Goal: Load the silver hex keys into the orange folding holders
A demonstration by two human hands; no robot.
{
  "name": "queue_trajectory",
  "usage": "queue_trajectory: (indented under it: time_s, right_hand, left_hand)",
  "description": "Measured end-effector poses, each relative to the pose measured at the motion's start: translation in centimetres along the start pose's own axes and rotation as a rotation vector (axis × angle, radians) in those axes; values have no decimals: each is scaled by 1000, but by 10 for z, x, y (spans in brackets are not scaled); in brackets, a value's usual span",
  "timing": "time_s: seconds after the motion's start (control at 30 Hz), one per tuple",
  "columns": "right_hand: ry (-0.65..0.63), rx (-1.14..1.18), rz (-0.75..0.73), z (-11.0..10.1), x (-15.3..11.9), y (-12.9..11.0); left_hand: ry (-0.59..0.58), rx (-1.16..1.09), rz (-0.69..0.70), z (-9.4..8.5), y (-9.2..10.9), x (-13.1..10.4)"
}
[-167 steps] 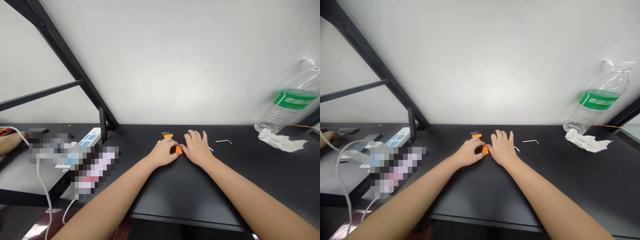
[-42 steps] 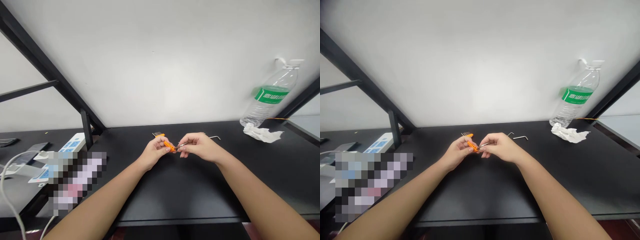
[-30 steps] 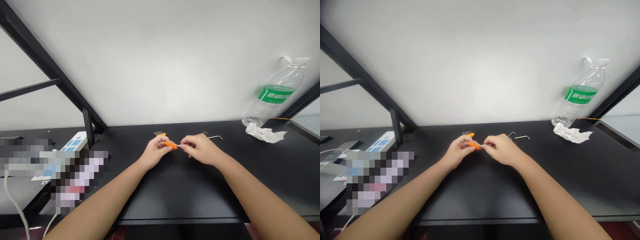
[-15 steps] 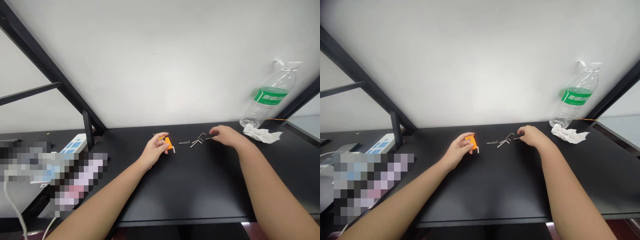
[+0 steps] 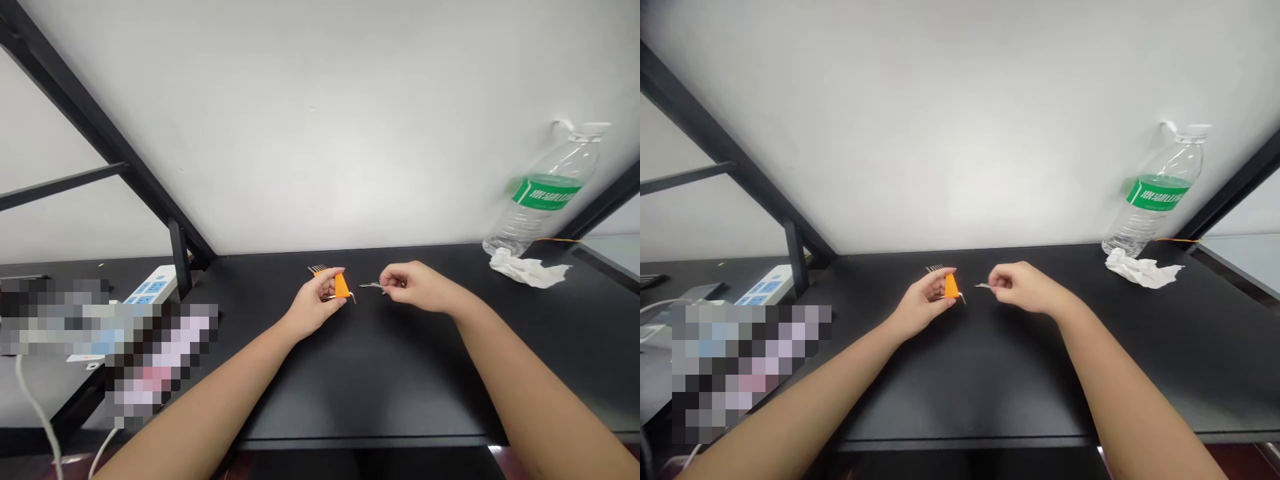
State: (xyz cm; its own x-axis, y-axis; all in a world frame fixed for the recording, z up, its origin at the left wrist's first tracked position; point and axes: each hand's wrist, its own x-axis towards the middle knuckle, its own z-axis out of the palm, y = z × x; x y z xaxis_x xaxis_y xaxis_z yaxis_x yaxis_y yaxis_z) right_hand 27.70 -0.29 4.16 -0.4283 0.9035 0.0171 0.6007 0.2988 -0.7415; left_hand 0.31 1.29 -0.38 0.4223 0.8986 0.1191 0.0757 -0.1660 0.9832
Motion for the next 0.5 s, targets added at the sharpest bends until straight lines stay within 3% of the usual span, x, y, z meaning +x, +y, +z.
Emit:
queue_trajectory:
  time_s: [0.1, 0.23, 0.5]
  right_hand:
    - [-18, 44, -79, 18, 3, -19]
    - [2, 23, -124, 28, 6, -25]
    - [-25, 125, 9, 30, 8, -22]
  left_hand:
    - [-5, 44, 35, 2, 3, -3]
    - [-41, 36, 62, 3, 4, -5]
    - [-72, 153, 118, 3, 6, -9]
